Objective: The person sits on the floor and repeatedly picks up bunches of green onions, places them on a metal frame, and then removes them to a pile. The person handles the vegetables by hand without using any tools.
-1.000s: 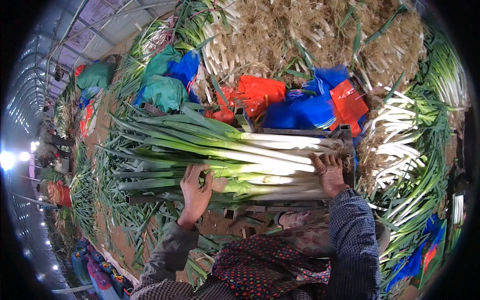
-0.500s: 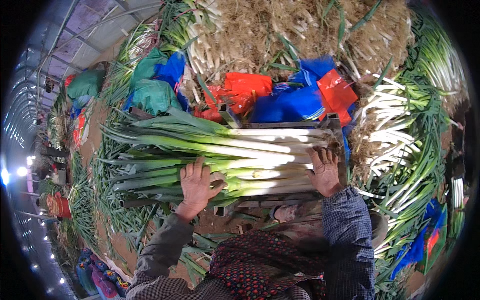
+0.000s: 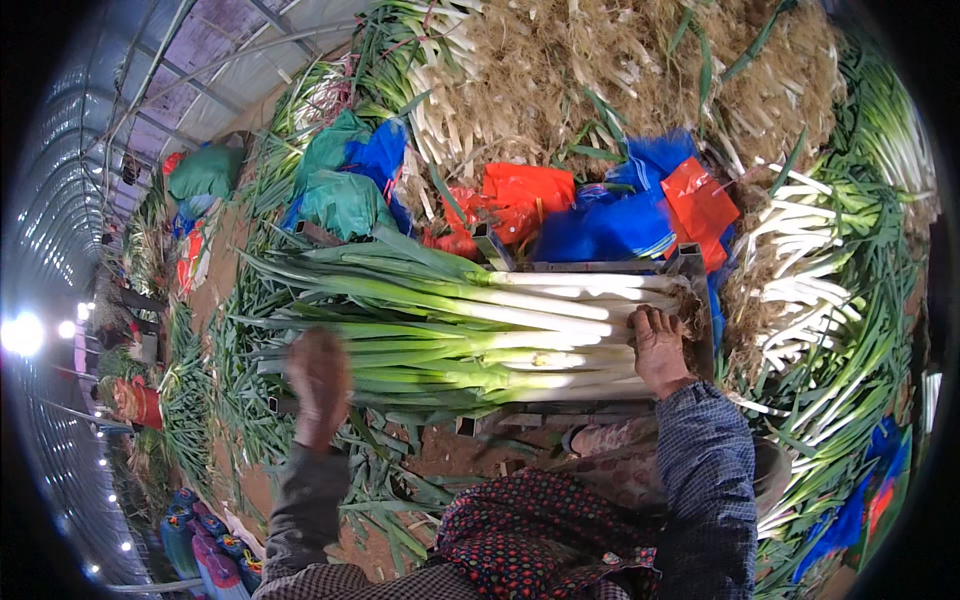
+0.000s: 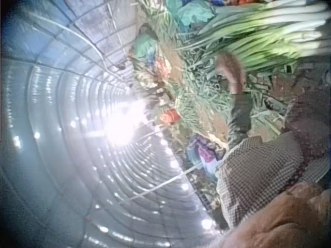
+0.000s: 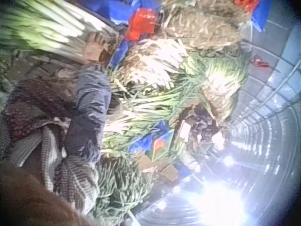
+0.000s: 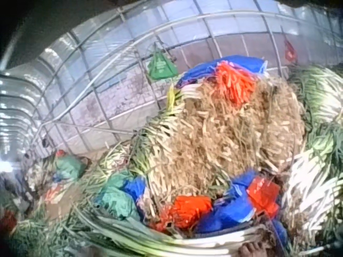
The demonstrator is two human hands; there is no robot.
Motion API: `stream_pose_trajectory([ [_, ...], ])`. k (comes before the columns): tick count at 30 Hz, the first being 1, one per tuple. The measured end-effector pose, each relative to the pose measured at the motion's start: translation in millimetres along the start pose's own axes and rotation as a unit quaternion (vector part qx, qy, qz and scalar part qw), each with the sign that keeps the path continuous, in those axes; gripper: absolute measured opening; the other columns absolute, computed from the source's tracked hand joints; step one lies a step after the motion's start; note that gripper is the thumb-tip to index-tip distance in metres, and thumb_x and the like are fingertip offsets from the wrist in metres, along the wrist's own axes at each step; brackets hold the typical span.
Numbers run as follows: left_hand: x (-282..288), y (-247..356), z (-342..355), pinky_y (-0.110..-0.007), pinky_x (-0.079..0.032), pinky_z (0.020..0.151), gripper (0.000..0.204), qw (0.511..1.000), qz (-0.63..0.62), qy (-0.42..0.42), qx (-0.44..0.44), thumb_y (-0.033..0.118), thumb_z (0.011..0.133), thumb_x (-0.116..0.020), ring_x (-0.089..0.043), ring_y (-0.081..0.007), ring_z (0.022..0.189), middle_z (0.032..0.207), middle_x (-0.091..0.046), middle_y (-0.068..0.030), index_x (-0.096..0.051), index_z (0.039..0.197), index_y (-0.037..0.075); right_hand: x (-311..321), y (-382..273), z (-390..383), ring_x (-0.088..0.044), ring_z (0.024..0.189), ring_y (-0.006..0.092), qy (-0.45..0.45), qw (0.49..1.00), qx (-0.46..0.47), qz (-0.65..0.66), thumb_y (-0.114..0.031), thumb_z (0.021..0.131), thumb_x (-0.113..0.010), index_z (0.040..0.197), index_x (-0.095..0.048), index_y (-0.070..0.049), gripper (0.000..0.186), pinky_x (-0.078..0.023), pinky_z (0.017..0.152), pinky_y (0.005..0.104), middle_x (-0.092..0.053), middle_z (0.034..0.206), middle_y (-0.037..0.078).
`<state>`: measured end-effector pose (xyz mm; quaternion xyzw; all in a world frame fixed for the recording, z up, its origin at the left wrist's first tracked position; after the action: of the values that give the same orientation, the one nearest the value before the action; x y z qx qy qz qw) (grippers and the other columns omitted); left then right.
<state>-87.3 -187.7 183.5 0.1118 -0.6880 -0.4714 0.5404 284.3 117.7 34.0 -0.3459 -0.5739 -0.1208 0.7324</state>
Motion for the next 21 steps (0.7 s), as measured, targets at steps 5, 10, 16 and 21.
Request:
stream_pose_trajectory([
  [5, 48, 76, 46, -0.046, -0.038, 0.095, 0.036, 0.733, 0.595, 0.193, -0.265, 0.012, 0.084, -0.059, -0.052, -0.0324, 0.111, 0.124, -0.054, -0.0169, -0.056, 0.118, 0.001, -8, 4, 4, -0.046, 0.117, 0.0391, -0.082, 0.995, -0.052, -0.012, -0.004, 0.073, -0.060, 0.120, -0.046, -0.001, 0.049, -0.027, 0.103, 0.0596, -0.051, 0.121, 0.020],
  [10, -163, 87, 16, -0.045, -0.027, 0.109, 0.070, 0.828, 0.343, -0.183, -0.405, 0.028, 0.077, -0.074, -0.040, -0.0308, 0.130, 0.138, -0.046, -0.0150, -0.045, 0.137, 0.005, 5, 15, 0, -0.048, 0.115, 0.0382, -0.045, 0.998, -0.035, 0.018, -0.002, 0.076, -0.055, 0.118, -0.048, -0.006, 0.043, -0.027, 0.102, 0.0591, -0.055, 0.117, 0.019],
  [16, -260, 73, 20, -0.049, -0.022, 0.111, 0.082, 0.730, 0.431, -0.366, -0.384, 0.041, 0.071, -0.077, -0.042, -0.0304, 0.127, 0.136, -0.048, -0.0131, -0.043, 0.138, 0.008, 30, 50, -17, -0.049, 0.111, 0.0409, 0.018, 0.994, -0.092, 0.065, 0.001, 0.076, -0.051, 0.117, -0.051, -0.005, 0.042, -0.039, 0.095, 0.0498, -0.057, 0.116, 0.019],
  [21, -258, 58, 27, -0.050, -0.024, 0.107, 0.072, 0.739, 0.403, -0.388, -0.375, 0.042, 0.071, -0.077, -0.048, -0.0313, 0.117, 0.121, -0.055, -0.0139, -0.052, 0.129, 0.009, 14, 49, -9, -0.044, 0.124, 0.0391, -0.081, 0.988, -0.121, 0.041, -0.023, 0.082, -0.063, 0.128, -0.050, -0.004, 0.051, -0.031, 0.107, 0.0494, -0.053, 0.128, 0.021],
])
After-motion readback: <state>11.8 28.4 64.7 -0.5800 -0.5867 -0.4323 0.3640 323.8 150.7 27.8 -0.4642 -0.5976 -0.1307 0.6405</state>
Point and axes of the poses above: each hand's wrist, its own z-axis towards the middle knuckle, its own x-axis out of the back of the hand, y = z × x, the point moved 9 cm from there along z, towards the middle knuckle
